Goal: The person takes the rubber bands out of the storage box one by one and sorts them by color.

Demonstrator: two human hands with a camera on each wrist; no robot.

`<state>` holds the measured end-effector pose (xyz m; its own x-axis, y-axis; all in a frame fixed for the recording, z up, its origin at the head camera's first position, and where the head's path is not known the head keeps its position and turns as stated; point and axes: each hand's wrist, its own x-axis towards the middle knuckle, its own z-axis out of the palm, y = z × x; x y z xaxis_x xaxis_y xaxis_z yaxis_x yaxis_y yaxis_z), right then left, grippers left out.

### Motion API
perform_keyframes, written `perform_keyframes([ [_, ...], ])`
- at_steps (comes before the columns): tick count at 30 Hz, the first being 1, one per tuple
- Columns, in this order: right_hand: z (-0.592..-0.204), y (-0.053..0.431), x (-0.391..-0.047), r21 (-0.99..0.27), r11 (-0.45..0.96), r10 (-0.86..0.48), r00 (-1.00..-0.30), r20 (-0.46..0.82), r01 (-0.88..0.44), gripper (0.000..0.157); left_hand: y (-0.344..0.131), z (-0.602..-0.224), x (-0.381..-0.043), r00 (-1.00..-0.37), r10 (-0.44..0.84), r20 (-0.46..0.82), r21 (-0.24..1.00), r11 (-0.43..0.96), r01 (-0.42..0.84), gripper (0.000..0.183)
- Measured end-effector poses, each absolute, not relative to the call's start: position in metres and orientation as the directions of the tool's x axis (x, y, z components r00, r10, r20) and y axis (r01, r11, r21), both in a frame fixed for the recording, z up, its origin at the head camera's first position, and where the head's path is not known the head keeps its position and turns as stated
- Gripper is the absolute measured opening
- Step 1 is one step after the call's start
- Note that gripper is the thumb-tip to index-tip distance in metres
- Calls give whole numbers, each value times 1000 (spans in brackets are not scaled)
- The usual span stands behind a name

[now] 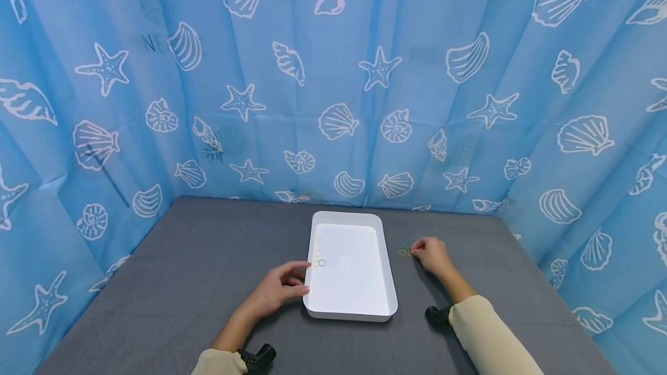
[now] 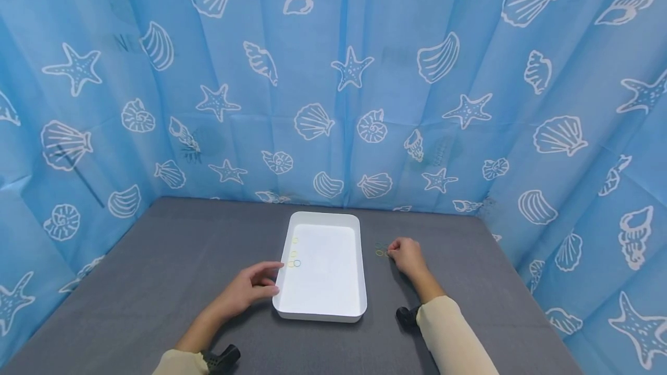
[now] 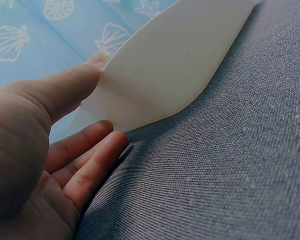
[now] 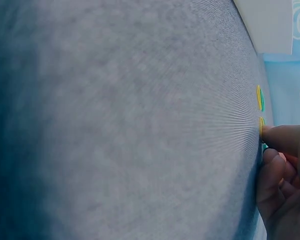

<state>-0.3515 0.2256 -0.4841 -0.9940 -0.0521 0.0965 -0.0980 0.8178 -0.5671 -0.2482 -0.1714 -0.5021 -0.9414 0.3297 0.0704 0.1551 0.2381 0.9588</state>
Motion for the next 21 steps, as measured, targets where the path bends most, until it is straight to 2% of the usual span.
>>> perform_keyframes([
  [7, -487, 227, -353, -575, 812, -40, -991, 125, -105, 9, -172, -500, -247, -941, 332, 70, 960, 235, 154, 53],
  [15, -486, 230, -352, -751, 660, 1, -999, 37, -27, 9, -172, -500, -246, -941, 331, 66, 957, 247, 154, 53],
  [21, -475, 228, -356, -799, 601, 21, -999, 41, -20, 14, -171, -500, -248, -941, 331, 66, 959, 241, 152, 53],
])
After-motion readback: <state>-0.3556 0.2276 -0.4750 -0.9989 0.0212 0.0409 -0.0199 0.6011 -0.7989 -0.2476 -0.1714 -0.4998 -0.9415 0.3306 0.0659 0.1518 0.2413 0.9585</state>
